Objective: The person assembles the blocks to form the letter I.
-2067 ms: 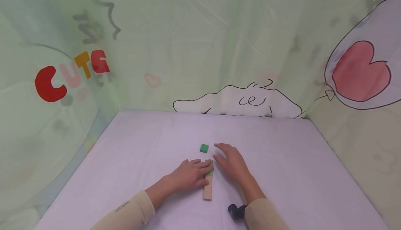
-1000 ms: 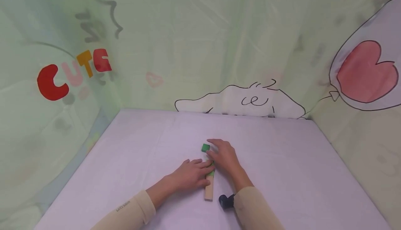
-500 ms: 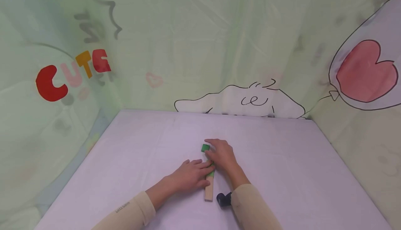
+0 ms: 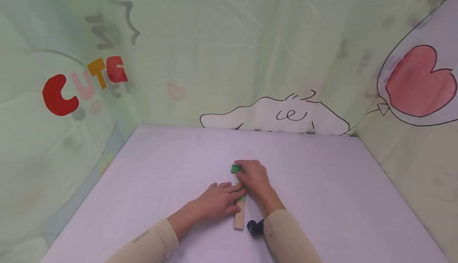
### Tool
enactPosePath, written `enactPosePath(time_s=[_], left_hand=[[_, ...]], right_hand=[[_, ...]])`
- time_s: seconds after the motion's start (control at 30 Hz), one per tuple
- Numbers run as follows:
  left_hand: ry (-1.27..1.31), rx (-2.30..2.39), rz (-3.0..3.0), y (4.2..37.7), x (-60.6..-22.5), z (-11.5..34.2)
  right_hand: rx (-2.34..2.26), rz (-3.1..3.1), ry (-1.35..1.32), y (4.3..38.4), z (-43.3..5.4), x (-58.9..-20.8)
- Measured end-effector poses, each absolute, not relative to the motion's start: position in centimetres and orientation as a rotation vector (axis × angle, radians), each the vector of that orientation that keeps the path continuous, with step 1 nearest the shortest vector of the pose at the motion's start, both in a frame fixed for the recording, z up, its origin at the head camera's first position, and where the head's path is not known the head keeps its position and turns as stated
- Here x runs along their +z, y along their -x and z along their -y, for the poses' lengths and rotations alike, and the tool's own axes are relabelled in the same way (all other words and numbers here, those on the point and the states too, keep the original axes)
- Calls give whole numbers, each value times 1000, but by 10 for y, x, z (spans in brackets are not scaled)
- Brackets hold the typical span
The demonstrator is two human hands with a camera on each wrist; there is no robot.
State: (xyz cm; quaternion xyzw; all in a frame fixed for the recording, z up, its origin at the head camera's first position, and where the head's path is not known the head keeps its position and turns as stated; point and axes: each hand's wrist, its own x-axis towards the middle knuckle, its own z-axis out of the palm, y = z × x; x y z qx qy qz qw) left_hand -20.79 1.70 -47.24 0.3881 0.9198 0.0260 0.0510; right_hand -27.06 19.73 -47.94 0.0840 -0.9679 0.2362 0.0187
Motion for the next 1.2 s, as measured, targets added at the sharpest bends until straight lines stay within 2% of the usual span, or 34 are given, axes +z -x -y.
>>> enactPosePath(time_s=[0.5, 1.2], left_hand=[[-1164, 100, -2785, 209, -472, -18], [-1158, 99, -2780, 209, -474, -17]], right_hand=[[801, 2984, -219, 273, -198, -479], [832, 2889, -314, 264, -212, -480]])
